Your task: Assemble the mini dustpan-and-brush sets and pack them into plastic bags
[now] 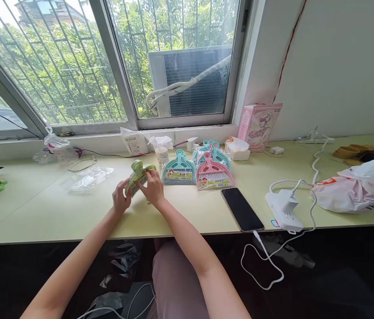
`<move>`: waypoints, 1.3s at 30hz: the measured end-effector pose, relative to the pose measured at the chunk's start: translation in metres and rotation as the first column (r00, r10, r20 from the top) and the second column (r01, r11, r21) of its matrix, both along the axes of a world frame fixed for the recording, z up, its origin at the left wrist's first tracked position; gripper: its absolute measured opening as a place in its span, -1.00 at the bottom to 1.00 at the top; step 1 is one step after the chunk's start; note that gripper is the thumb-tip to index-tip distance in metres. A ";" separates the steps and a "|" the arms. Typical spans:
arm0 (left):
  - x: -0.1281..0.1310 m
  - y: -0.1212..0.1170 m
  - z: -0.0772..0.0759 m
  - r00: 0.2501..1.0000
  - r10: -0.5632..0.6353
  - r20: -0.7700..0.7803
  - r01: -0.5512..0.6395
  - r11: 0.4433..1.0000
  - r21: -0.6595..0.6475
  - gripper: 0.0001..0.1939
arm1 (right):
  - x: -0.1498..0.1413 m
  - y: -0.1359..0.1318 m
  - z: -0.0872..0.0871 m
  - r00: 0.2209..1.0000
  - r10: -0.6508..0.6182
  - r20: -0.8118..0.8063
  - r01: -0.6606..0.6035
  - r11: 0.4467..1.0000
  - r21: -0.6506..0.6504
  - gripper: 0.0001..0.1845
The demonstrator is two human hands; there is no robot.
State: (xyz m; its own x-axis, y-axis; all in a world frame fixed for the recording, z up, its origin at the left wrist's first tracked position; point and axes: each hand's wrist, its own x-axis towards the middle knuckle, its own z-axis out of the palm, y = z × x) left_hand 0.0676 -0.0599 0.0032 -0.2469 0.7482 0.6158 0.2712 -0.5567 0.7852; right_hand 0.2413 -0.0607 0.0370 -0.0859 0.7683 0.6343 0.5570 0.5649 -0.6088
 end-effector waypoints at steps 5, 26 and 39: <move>-0.007 0.004 -0.006 0.998 0.004 -0.060 -0.001 0.999 0.042 -0.76 | -0.001 0.007 -0.002 0.974 0.103 -0.201 -0.112 0.993 -0.033 -0.80; -0.111 0.037 0.014 0.693 0.402 -0.598 -0.701 0.570 -0.429 -0.70 | 0.004 0.013 0.045 0.853 -0.025 0.521 0.232 0.913 -0.335 -0.66; -0.094 0.039 0.000 0.578 0.440 -0.687 -0.769 0.576 -0.277 -0.73 | -0.024 0.044 0.021 0.791 -0.007 0.612 0.323 0.854 -0.408 -0.70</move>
State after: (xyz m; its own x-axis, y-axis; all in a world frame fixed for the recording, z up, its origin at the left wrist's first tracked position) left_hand -0.0259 -0.0211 0.0029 -0.5490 0.7466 0.3757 0.8000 0.3393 0.4949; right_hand 0.2173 -0.0163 0.0578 -0.1491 0.9868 0.0634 0.9396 0.1614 -0.3018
